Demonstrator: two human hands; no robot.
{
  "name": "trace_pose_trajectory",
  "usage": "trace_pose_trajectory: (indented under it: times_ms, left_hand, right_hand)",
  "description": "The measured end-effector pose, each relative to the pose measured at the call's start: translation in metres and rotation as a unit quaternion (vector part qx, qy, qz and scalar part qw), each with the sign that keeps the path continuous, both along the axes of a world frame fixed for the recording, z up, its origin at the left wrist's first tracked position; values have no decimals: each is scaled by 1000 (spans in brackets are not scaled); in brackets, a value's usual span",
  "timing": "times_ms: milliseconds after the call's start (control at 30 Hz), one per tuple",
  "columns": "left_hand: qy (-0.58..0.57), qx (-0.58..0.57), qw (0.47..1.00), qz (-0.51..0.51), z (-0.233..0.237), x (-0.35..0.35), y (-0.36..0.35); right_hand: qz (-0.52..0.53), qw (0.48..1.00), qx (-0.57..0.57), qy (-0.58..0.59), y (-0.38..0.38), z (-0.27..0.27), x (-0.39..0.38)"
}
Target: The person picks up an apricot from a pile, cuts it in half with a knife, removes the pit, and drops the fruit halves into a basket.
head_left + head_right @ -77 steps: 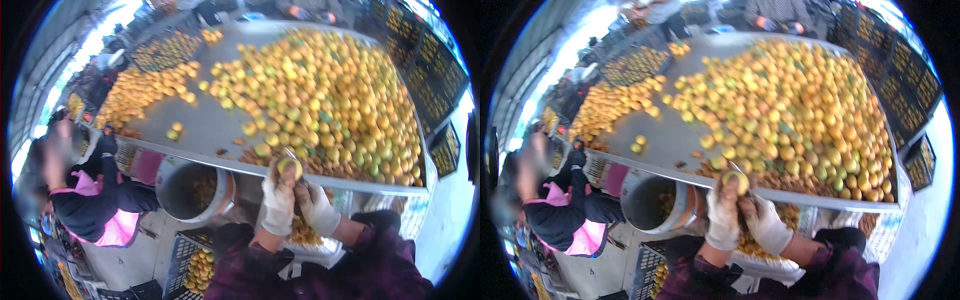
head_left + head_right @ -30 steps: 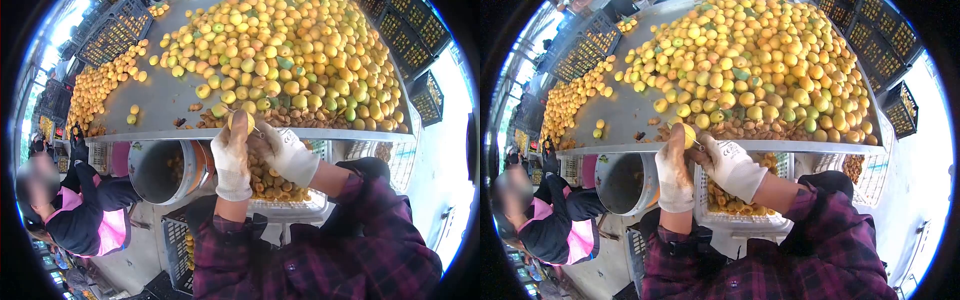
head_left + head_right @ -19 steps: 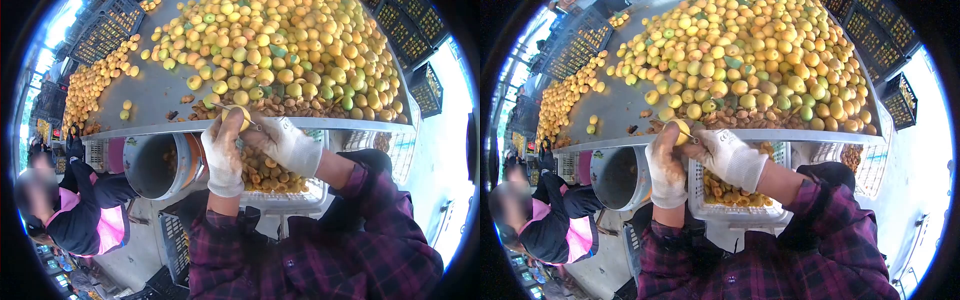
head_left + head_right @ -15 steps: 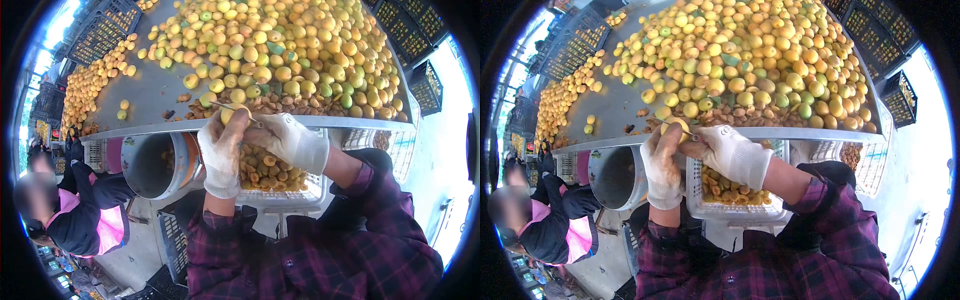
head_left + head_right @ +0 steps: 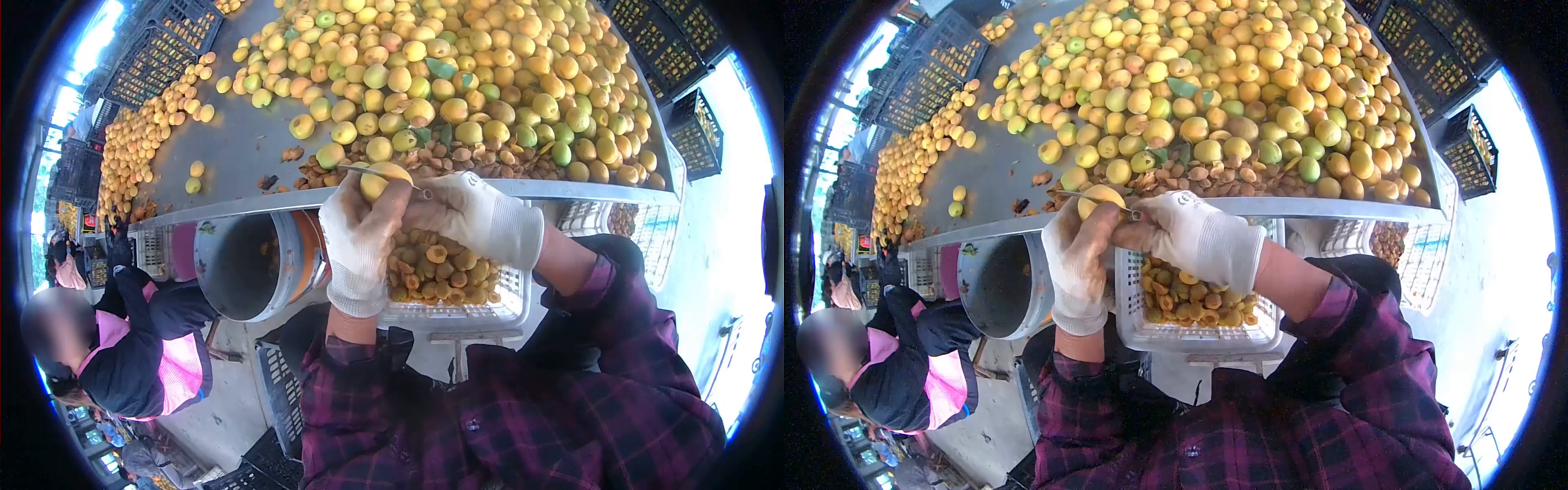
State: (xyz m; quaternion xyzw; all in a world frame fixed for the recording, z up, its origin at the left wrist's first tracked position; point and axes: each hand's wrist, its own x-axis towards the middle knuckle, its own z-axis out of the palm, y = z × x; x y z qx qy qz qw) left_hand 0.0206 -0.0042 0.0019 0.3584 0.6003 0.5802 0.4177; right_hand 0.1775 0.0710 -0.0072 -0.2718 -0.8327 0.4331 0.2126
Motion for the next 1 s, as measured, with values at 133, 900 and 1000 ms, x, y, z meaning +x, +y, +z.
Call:
trace_pose_trajectory:
  times_ms: [133, 900, 1000]
  left_hand:
    - [45, 19, 999, -13, -7, -3, 1]
    - [35, -20, 998, -48, -7, -8, -10]
    - [-26, -17, 999, -20, -9, -7, -11]
  right_hand:
    - [54, 984, -169, 17, 1, -8, -1]
    - [46, 942, -323, -78, -10, 3, -14]
    - [83, 969, -229, -44, -6, -20, -12]
